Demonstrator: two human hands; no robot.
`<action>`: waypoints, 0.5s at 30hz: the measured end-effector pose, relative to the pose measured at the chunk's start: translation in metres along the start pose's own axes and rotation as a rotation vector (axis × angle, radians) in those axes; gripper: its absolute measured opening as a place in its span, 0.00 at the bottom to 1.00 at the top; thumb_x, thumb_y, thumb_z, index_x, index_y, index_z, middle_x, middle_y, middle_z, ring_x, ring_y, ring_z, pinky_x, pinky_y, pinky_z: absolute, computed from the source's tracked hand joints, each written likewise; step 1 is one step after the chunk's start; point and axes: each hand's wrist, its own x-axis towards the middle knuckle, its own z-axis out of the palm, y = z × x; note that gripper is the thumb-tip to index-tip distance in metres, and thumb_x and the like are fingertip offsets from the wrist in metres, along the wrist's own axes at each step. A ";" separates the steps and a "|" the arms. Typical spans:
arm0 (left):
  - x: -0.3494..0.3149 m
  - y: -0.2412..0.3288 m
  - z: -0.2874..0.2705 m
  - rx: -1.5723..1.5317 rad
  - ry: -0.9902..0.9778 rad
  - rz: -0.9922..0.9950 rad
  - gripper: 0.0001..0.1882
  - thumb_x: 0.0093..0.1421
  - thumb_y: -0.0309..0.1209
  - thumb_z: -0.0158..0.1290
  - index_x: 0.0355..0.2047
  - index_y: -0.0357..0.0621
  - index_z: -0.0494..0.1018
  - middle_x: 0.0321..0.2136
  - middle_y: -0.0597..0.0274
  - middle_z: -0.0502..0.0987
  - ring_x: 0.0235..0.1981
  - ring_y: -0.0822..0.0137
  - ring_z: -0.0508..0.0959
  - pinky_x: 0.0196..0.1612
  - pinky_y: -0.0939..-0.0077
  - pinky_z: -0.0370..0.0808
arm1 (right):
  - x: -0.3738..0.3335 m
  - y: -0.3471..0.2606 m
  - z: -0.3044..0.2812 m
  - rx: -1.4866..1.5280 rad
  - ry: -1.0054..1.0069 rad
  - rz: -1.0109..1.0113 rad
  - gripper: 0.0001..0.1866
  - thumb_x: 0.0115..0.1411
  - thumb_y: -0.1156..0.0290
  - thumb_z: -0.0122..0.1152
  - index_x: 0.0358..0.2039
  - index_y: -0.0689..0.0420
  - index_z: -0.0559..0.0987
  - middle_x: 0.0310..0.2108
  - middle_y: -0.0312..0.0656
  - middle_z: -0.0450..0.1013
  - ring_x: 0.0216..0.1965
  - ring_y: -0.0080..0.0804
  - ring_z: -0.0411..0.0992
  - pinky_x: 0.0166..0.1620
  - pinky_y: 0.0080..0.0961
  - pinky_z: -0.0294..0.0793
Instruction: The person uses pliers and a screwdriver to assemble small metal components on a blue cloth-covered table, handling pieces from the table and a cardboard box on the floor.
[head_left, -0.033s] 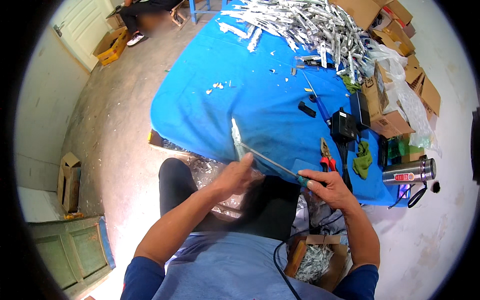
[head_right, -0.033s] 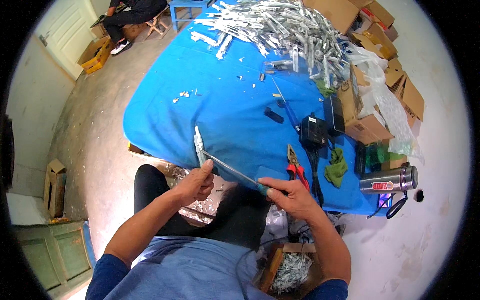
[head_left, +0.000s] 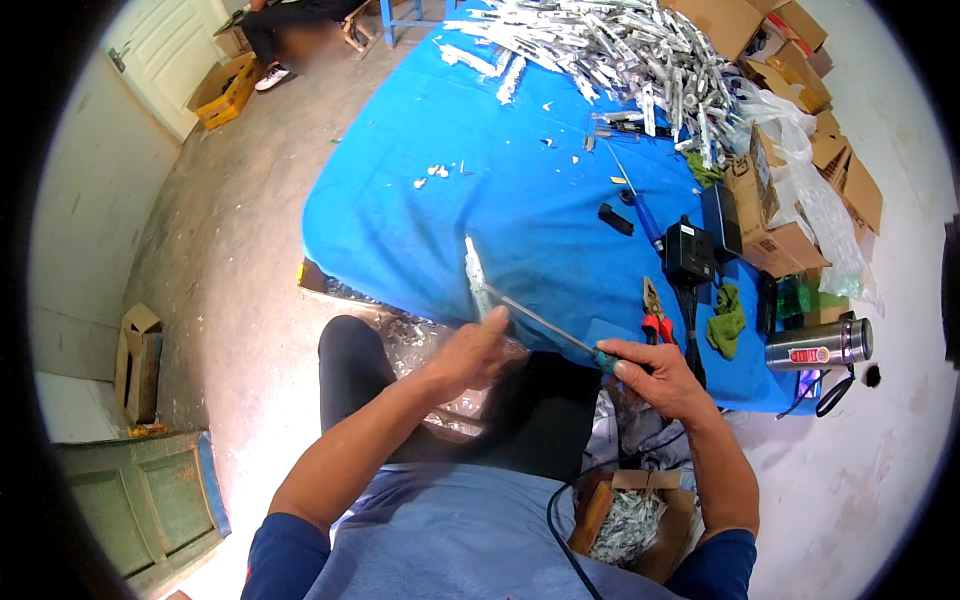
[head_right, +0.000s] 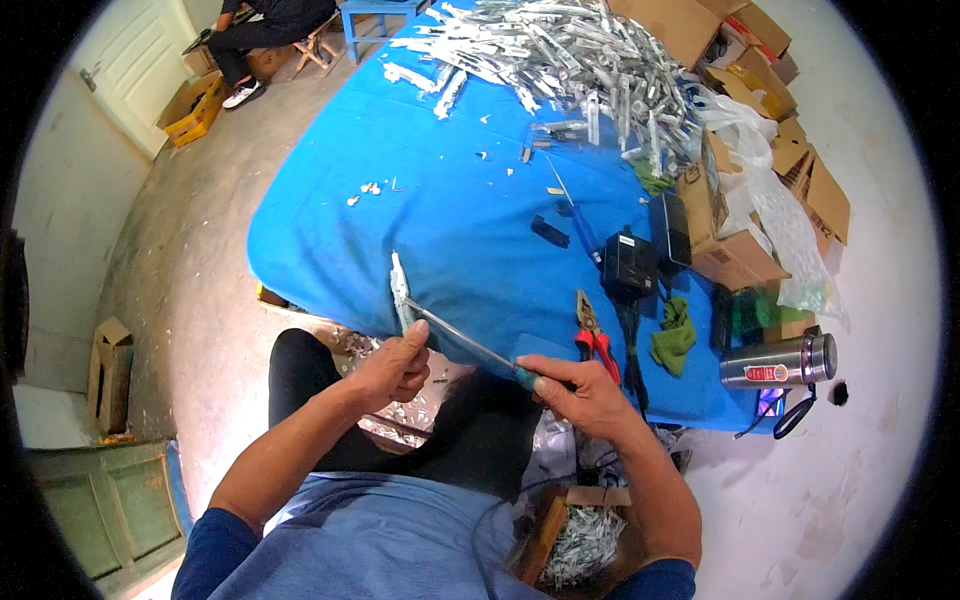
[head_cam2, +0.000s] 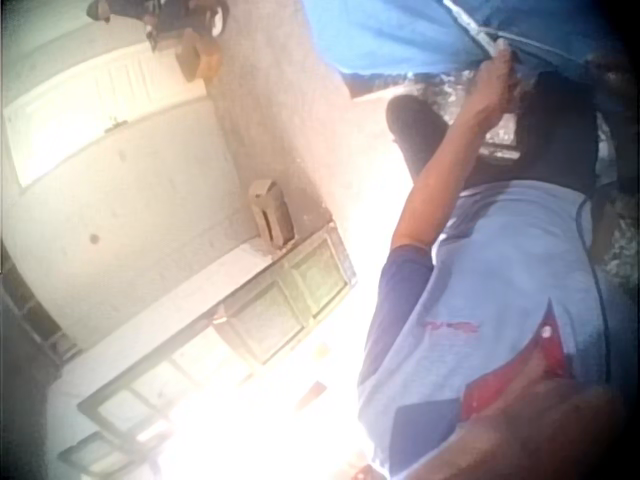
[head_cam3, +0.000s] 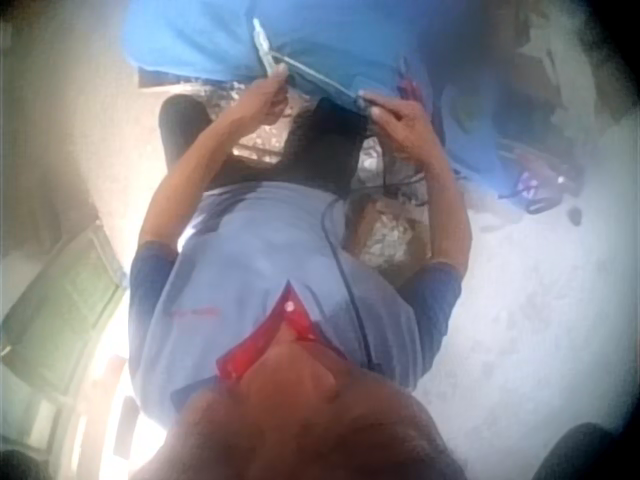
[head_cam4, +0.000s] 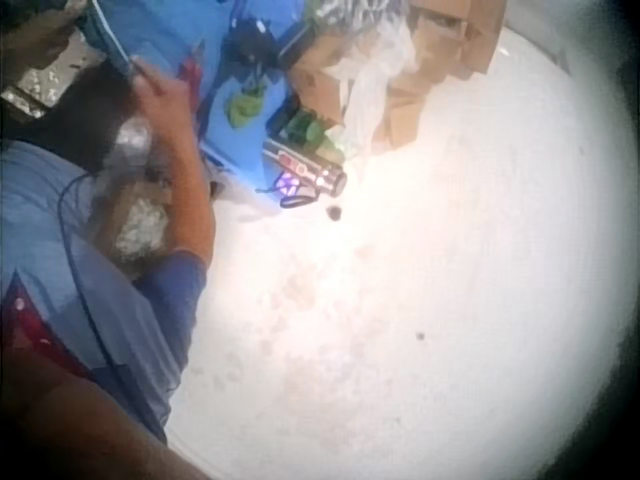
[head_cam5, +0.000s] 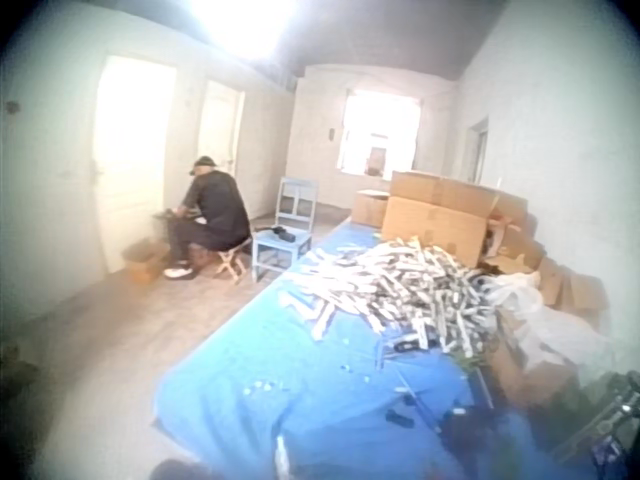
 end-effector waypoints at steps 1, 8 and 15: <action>0.002 -0.001 0.002 0.018 0.013 -0.009 0.33 0.62 0.65 0.39 0.13 0.55 0.49 0.12 0.74 0.49 0.13 0.76 0.47 0.16 0.79 0.42 | 0.003 0.004 0.004 -0.034 0.009 -0.057 0.18 0.59 0.74 0.57 0.51 0.59 0.77 0.33 0.47 0.78 0.31 0.33 0.76 0.37 0.22 0.73; -0.001 -0.003 0.005 0.031 -0.064 -0.003 0.34 0.62 0.66 0.39 0.13 0.54 0.50 0.12 0.74 0.48 0.12 0.76 0.47 0.16 0.79 0.43 | 0.013 -0.016 0.017 -0.341 0.079 -0.375 0.16 0.60 0.75 0.57 0.50 0.60 0.77 0.37 0.46 0.79 0.35 0.27 0.76 0.40 0.22 0.73; -0.004 0.003 0.003 0.035 -0.126 0.008 0.34 0.62 0.66 0.39 0.13 0.55 0.49 0.13 0.75 0.47 0.13 0.77 0.47 0.16 0.79 0.43 | -0.007 -0.007 0.004 -0.290 0.153 -0.290 0.16 0.60 0.76 0.56 0.49 0.61 0.77 0.30 0.39 0.76 0.24 0.20 0.68 0.30 0.19 0.70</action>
